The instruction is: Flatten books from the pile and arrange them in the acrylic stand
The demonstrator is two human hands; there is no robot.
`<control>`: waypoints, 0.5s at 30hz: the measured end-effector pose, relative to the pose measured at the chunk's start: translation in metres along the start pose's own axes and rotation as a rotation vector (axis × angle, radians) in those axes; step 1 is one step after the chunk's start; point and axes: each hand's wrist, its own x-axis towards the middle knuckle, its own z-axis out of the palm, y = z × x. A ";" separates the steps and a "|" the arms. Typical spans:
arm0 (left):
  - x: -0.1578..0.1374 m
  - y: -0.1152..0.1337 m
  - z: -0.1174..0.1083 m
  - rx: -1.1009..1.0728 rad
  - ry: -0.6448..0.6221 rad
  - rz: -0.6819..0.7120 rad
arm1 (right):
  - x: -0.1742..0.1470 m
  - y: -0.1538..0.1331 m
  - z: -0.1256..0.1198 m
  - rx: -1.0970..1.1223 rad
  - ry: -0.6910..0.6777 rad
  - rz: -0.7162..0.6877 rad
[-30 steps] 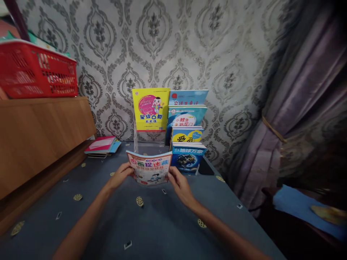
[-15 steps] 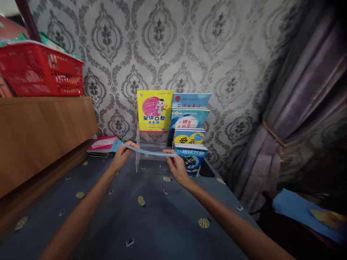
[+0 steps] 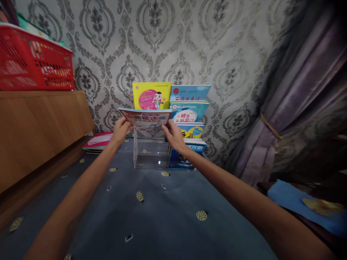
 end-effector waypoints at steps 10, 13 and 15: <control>0.013 -0.023 -0.003 -0.026 0.027 -0.083 | 0.010 0.023 0.013 -0.122 -0.005 0.020; 0.014 -0.025 -0.002 -0.017 -0.003 -0.077 | 0.014 0.031 0.014 -0.141 0.000 0.033; 0.015 -0.025 0.000 -0.003 -0.025 -0.067 | 0.015 0.034 0.013 -0.136 -0.013 0.030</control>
